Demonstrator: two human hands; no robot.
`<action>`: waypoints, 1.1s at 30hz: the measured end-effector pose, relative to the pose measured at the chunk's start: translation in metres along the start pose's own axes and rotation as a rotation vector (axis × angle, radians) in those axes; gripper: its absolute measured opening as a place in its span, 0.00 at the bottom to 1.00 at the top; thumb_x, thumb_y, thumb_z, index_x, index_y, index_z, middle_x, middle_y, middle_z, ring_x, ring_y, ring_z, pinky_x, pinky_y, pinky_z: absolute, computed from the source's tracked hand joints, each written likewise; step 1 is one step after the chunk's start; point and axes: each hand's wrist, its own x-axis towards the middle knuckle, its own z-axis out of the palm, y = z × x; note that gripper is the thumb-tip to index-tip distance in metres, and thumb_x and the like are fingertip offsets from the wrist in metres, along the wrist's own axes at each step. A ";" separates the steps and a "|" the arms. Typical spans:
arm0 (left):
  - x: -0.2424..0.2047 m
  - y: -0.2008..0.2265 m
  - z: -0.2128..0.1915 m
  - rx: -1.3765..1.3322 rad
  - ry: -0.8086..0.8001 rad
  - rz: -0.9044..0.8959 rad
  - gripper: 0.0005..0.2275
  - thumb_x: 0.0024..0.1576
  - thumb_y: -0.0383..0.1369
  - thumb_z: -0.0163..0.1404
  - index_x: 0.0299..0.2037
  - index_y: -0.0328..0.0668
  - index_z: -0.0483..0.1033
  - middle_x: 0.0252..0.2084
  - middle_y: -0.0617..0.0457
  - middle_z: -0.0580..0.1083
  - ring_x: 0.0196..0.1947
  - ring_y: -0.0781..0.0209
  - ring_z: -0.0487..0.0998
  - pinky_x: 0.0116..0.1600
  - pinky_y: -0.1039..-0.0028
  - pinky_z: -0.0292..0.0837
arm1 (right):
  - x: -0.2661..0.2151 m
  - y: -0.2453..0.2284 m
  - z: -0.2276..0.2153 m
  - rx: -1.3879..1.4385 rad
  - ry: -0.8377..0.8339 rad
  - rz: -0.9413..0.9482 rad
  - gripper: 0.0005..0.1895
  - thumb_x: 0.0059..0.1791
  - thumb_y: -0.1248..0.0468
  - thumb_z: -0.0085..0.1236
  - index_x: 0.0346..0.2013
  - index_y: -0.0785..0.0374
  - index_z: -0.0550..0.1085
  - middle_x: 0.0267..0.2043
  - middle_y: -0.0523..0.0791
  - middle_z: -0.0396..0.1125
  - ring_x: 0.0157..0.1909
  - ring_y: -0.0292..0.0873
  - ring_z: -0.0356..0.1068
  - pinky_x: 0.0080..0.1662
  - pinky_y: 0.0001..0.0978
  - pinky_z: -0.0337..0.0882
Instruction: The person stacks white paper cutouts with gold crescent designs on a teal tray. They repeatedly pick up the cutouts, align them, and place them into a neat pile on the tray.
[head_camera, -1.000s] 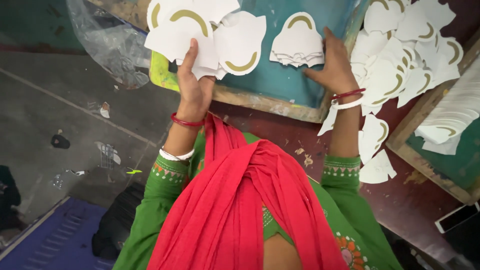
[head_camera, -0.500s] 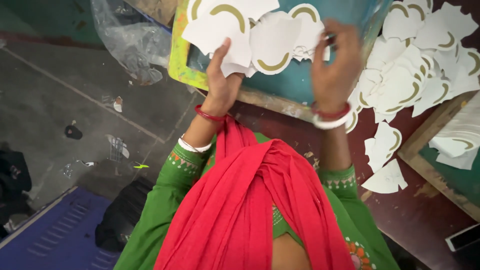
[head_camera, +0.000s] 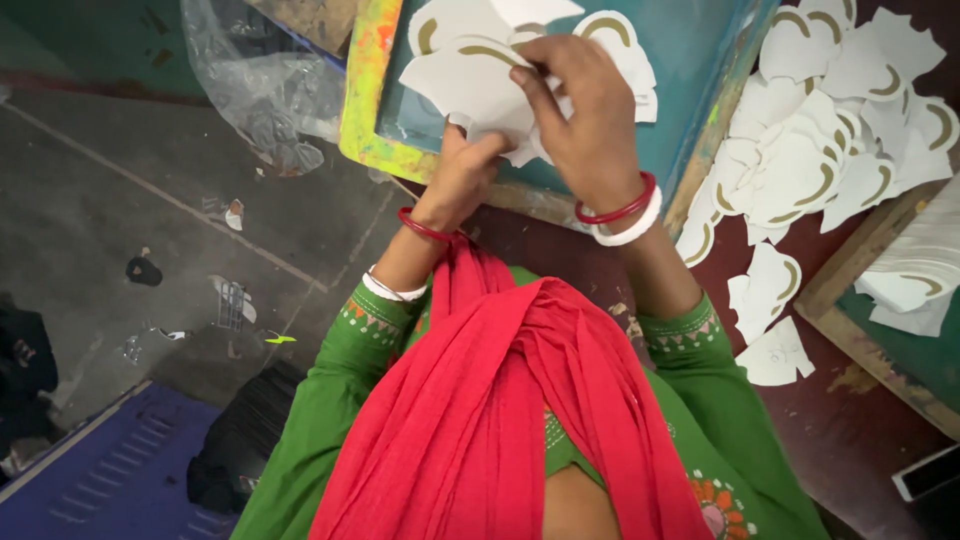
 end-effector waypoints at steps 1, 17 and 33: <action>0.002 -0.004 -0.002 -0.002 -0.002 -0.001 0.19 0.54 0.21 0.54 0.57 0.29 0.69 0.48 0.48 0.75 0.46 0.57 0.77 0.48 0.70 0.73 | -0.002 0.006 -0.003 -0.003 0.000 0.001 0.09 0.59 0.66 0.63 0.52 0.63 0.75 0.49 0.46 0.71 0.47 0.44 0.72 0.46 0.34 0.74; 0.027 0.013 0.002 -0.515 -0.145 -0.019 0.24 0.68 0.44 0.45 0.68 0.34 0.64 0.63 0.44 0.72 0.64 0.48 0.73 0.68 0.55 0.69 | -0.061 0.007 -0.040 0.179 0.013 0.101 0.09 0.55 0.69 0.60 0.48 0.68 0.72 0.47 0.47 0.69 0.46 0.39 0.70 0.49 0.32 0.71; 0.021 0.051 0.007 -0.046 -0.161 -0.078 0.22 0.67 0.45 0.45 0.60 0.33 0.71 0.46 0.51 0.79 0.39 0.66 0.81 0.41 0.75 0.78 | 0.020 0.026 -0.030 -0.308 -0.358 -0.275 0.22 0.50 0.66 0.68 0.57 0.65 0.74 0.53 0.51 0.63 0.55 0.55 0.62 0.56 0.46 0.66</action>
